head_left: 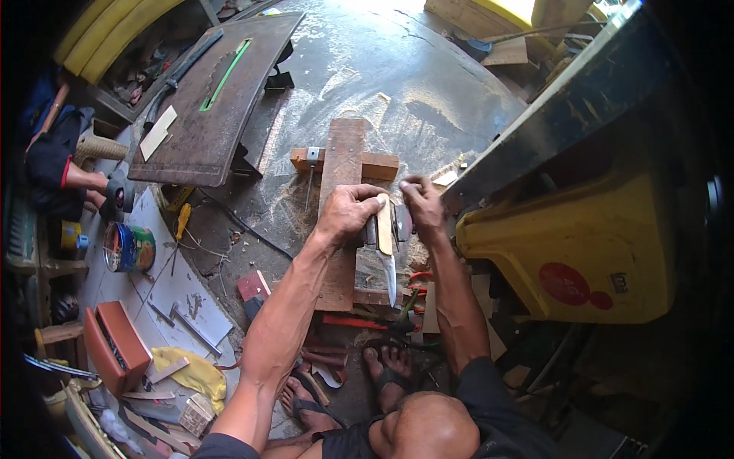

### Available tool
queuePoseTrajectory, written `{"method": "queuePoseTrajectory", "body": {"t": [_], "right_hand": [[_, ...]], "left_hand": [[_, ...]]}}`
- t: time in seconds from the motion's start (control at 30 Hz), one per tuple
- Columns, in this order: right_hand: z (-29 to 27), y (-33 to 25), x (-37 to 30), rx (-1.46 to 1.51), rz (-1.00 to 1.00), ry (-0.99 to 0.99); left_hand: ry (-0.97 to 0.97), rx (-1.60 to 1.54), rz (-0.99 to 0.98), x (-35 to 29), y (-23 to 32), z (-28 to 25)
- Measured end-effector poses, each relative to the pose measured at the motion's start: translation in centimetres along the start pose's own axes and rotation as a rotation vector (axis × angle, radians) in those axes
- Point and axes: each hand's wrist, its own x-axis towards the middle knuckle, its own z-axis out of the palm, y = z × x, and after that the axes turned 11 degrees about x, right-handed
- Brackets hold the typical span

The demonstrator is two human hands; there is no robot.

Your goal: The person holds a small wood block and uses a metal blade to shave and shape the edges.

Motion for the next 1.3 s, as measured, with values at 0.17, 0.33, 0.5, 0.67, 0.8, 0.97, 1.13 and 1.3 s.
{"method": "queuePoseTrajectory", "body": {"t": [0.17,0.33,0.5,0.67,0.8,0.97,1.13,1.3], "right_hand": [[-1.5,5.0,-4.3,0.175,0.533,0.240],[-2.2,2.8,-12.7,-0.047,0.522,0.150],[-1.9,-3.8,-15.0,0.005,0.173,-0.198],[-0.2,-3.7,-7.1,-0.322,-0.168,-0.073],[1.0,-1.5,-0.9,0.021,0.080,0.060],[-1.3,3.6,-3.7,0.137,0.499,0.134],[-2.0,3.4,-11.7,-0.008,0.487,0.056],[-1.7,-3.5,-15.2,0.147,0.322,-0.210]], "left_hand": [[0.010,-0.048,-0.017,0.3,-0.7,0.1],[0.011,-0.031,-0.036,-0.1,-0.3,-0.3],[0.006,-0.038,-0.051,-0.3,-0.3,-0.4],[0.013,-0.028,-0.039,-0.4,-0.2,-0.9],[0.029,0.002,-0.019,-0.1,-0.4,-0.5],[0.026,-0.028,-0.017,0.1,0.2,0.1],[0.046,-0.015,-0.027,-0.2,-0.4,-0.6],[0.028,-0.006,-0.010,-0.2,-0.4,-0.4]]}}
